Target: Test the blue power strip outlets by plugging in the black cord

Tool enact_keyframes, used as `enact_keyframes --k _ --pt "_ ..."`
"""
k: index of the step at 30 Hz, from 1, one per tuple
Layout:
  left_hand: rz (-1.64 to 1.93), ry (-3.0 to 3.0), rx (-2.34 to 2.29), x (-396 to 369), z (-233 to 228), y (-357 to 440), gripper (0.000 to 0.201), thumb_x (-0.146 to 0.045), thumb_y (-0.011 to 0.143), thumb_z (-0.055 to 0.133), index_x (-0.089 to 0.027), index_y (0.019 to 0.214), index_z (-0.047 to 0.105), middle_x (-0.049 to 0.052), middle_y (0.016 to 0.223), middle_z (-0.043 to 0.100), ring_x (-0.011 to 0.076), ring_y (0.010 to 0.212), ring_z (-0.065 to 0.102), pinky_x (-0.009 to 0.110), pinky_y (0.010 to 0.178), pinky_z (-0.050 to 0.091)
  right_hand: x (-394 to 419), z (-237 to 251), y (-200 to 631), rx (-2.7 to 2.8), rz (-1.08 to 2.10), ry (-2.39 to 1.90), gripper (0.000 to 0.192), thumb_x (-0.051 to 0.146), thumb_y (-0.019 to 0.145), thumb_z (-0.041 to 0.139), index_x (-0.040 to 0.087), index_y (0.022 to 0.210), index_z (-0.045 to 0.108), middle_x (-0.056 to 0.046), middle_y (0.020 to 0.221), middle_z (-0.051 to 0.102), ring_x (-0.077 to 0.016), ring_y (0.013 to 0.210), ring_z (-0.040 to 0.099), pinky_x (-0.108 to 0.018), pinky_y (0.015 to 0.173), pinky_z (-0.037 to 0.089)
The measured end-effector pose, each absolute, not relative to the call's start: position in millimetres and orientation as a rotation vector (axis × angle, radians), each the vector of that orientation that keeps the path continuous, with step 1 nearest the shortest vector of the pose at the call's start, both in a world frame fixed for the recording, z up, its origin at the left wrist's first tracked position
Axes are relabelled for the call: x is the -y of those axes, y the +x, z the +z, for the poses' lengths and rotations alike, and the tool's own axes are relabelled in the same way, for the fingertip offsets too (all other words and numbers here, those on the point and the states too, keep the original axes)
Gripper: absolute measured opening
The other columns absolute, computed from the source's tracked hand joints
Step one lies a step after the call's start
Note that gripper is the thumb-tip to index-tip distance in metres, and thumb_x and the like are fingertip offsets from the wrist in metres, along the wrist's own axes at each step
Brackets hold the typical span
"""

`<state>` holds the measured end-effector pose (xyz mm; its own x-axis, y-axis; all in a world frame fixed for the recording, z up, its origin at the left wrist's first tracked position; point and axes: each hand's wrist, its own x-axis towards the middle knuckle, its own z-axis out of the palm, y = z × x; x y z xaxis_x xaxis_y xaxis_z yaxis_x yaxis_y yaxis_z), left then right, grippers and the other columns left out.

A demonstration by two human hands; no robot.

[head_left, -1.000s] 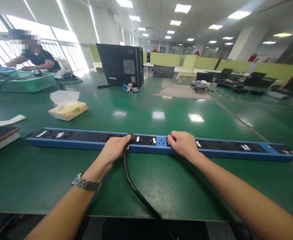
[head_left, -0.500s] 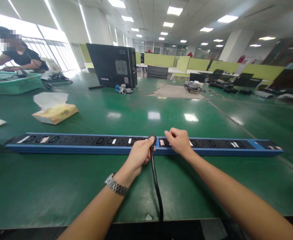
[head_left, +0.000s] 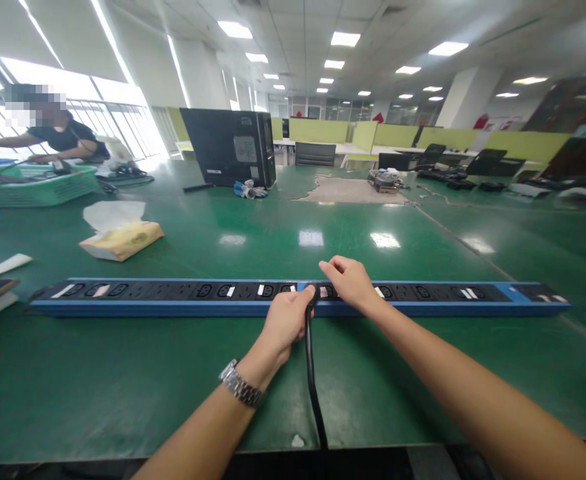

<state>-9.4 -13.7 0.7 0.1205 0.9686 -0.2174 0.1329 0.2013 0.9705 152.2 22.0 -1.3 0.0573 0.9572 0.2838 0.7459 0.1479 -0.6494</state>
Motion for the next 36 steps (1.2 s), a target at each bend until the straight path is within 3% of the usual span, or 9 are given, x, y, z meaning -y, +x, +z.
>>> enact_keyframes --k 6,11,14,18,21,24,27,30,36 --pt "1.051 1.394 -1.392 10 -6 -9 0.046 -0.051 0.077 0.055 -0.017 0.047 0.049 -0.003 0.042 0.043 0.0072 0.041 0.035 0.022 0.043 0.023 -14 29 121 1.961 0.558 -1.712 0.054 0.069 0.084 0.041 0.021 0.081 0.067 -0.003 0.071 0.067 -0.0144 0.065 0.057 -0.024 0.058 0.036" --pt "0.881 1.262 -1.292 15 -2 -8 0.039 -0.045 0.082 0.045 -0.02 0.053 0.046 -0.006 0.039 0.039 0.0075 0.035 0.032 0.022 0.039 0.022 -16 44 111 2.168 0.588 -1.893 0.032 0.044 0.085 0.047 0.02 0.089 0.068 -0.004 0.068 0.068 -0.0148 0.058 0.06 -0.025 0.058 0.039" --pt "0.658 1.448 -1.214 6 12 -32 0.031 -0.04 0.079 0.05 -0.018 0.058 0.055 -0.003 0.045 0.05 0.0084 0.038 0.037 0.022 0.039 0.026 -18 36 112 2.236 0.43 -1.856 0.025 0.036 0.083 0.049 0.021 0.091 0.066 -0.005 0.082 0.072 -0.0171 0.073 0.064 -0.025 0.064 0.042" --pt "1.105 1.94 -1.573 -22 15 -67 0.029 -0.037 0.082 0.049 -0.018 0.087 0.07 0.004 0.083 0.072 0.017 0.075 0.062 0.029 0.07 0.047 -15 31 105 2.293 0.225 -1.867 0.027 0.037 0.083 0.048 0.021 0.094 0.066 -0.008 0.091 0.072 -0.02 0.081 0.064 -0.028 0.068 0.042" --pt "0.888 2.424 -1.629 -33 1 -69 0.036 -0.042 0.088 0.046 -0.023 0.107 0.07 0.006 0.109 0.071 0.0236 0.103 0.061 0.037 0.092 0.043 -12 54 108 2.205 0.166 -1.85 0.024 0.032 0.082 0.048 0.019 0.088 0.068 -0.008 0.086 0.071 -0.0188 0.078 0.064 -0.027 0.067 0.042" --pt "0.588 2.666 -1.69 -29 -11 -59 0.04 -0.046 0.093 0.04 -0.028 0.113 0.069 0.006 0.107 0.072 0.0261 0.105 0.061 0.043 0.093 0.039 -8 87 133 2.004 0.099 -1.729 0.028 0.032 0.085 0.045 0.018 0.091 0.069 -0.005 0.083 0.071 -0.0154 0.075 0.062 -0.025 0.067 0.041" --pt "0.537 2.703 -1.732 -23 -13 -54 0.042 -0.046 0.095 0.036 -0.029 0.116 0.068 0.007 0.106 0.072 0.0265 0.103 0.061 0.044 0.092 0.038 -3 99 176 2.052 0.114 -1.826 0.027 0.03 0.081 0.05 0.018 0.088 0.072 -0.004 0.083 0.072 -0.015 0.071 0.061 -0.025 0.065 0.041" --pt "0.538 2.707 -1.735 -23 -11 -56 0.043 -0.045 0.095 0.035 -0.028 0.115 0.069 0.007 0.106 0.072 0.0265 0.103 0.062 0.044 0.09 0.038 0 83 217 2.244 0.179 -2.021 0.023 0.027 0.077 0.053 0.019 0.083 0.074 -0.004 0.084 0.072 -0.0163 0.073 0.062 -0.025 0.065 0.041" --pt "0.564 2.711 -1.731 -24 -11 -56 0.043 -0.044 0.096 0.034 -0.027 0.115 0.069 0.007 0.106 0.072 0.026 0.103 0.062 0.043 0.089 0.037 3 55 236 2.347 0.292 -1.964 0.031 0.031 0.084 0.047 0.02 0.096 0.074 -0.003 0.086 0.073 -0.0148 0.075 0.063 -0.023 0.067 0.042"
